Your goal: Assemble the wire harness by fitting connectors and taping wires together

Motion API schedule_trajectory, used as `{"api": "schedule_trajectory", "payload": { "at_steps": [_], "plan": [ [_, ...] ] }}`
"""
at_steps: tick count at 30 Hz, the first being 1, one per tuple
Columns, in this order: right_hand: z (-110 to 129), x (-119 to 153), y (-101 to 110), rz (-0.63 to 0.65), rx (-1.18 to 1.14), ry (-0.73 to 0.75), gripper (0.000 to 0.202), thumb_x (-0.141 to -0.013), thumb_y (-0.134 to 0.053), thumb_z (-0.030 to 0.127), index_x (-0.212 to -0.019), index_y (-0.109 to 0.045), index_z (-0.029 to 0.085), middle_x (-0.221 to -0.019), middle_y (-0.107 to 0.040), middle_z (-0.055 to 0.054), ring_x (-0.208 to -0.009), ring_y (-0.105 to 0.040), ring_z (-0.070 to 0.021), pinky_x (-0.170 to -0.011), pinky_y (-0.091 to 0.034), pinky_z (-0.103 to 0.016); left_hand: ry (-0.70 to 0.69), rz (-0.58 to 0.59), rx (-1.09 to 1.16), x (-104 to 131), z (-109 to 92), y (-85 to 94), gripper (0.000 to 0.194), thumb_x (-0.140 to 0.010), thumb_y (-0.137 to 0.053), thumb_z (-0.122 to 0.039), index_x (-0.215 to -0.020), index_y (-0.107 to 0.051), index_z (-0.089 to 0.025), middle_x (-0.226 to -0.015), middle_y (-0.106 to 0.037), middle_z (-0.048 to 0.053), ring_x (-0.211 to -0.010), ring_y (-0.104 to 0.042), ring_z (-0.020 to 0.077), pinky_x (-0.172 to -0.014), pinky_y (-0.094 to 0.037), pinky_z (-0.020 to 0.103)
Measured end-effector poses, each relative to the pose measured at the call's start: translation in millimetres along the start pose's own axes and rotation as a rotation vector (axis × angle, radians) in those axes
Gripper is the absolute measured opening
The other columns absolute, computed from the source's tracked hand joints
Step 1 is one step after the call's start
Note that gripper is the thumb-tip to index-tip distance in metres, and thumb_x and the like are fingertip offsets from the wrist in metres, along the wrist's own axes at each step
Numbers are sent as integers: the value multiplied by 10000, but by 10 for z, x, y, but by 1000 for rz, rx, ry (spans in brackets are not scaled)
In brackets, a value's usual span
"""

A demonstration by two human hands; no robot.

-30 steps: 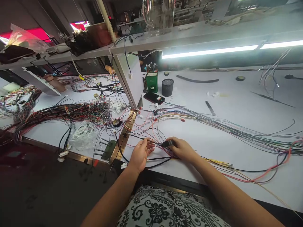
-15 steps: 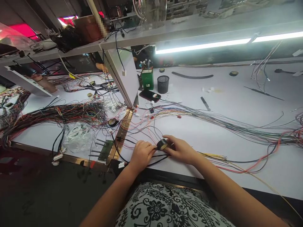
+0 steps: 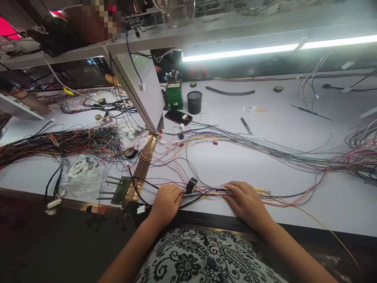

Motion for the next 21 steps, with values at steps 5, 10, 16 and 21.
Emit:
{"api": "schedule_trajectory", "payload": {
  "at_steps": [5,10,16,21],
  "plan": [
    [-11,-16,-4,14,-34,-9,158,-902,-540,301,-1017,-631,244,-1045,-630,-68,-952,-563,-235,-834,-454,-423,24,-24,63,8,38,17,147,-906,-477,-238,-944,-614,-201,-893,-661,56,-864,-588,215,-809,-433,377],
    [-33,-7,-20,-10,-42,-12,163,-895,-544,316,-1003,-642,243,-1019,-635,-74,-928,-571,-240,-806,-457,-422,25,-21,91,-12,22,43,154,-885,-477,-209,-906,-629,-217,-863,-670,51,-837,-599,213,-782,-438,369],
    [-20,-4,-11,-15,-41,-14,156,-891,-548,307,-1000,-642,249,-1025,-633,-67,-936,-575,-239,-813,-455,-421,35,-29,36,-4,30,25,152,-888,-486,-213,-908,-636,-216,-880,-672,53,-851,-599,217,-806,-446,391],
    [-4,-10,11,-17,-36,-14,154,-896,-536,309,-990,-641,247,-1022,-635,-70,-920,-578,-238,-807,-450,-424,-42,-203,-58,111,-160,133,240,-884,-495,-201,-1084,-628,-207,-1041,-671,95,-1009,-590,245,-977,-401,470]
  ]
}}
Point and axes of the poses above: each hand's wrist, its own x-axis away from the middle knuckle, its own y-axis out of the back of the hand, z = x × y, the point moved 7 cm from there along -x, towards the middle knuckle
